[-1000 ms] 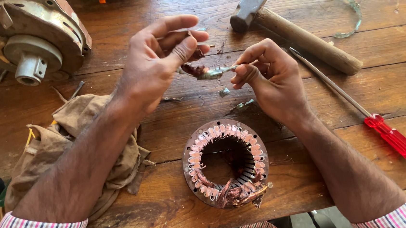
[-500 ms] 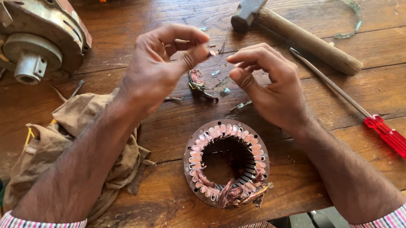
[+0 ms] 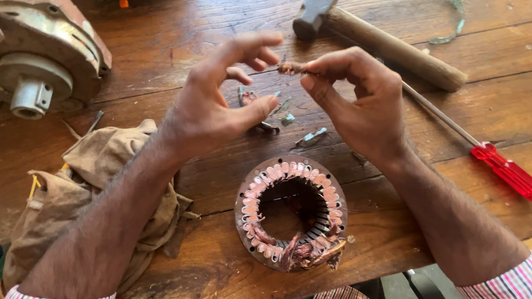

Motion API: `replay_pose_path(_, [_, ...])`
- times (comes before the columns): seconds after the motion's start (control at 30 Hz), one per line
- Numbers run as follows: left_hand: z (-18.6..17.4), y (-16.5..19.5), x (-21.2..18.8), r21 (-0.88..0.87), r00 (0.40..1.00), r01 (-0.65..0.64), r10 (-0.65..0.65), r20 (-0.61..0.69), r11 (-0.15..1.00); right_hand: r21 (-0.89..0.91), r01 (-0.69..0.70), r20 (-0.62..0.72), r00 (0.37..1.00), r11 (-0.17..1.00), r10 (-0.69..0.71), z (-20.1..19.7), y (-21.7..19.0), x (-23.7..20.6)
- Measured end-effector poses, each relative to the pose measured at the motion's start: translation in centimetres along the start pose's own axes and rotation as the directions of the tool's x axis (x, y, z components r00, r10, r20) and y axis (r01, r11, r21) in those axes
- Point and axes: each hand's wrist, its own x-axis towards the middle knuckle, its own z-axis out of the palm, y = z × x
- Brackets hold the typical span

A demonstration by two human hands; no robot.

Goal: The person strips old copper windings and insulation from an electric motor stator on a wooden workbench, pulling and tearing the material out by hand and dropping the scraps into a cardboard box on the floor. They occasionally set pieces aside and continue extracting remaining winding material.

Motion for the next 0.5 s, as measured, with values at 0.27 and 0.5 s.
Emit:
replay_pose_path(0.27, [0.7, 1.6, -0.6, 0.27, 0.998, 0.016, -0.03, 0.047, 0.963, 0.084, -0.057, -0.242, 0.967, 0.995, 0.076, -3.9, -2.6, -0.8])
replay_pose_path(0.5, [1.0, 2.0, -1.5, 0.403, 0.96, -0.064, -0.053, 0.274, 0.913, -0.021, -0.151, -0.517, 0.848, 0.988, 0.118, -13.4, -5.1, -10.6])
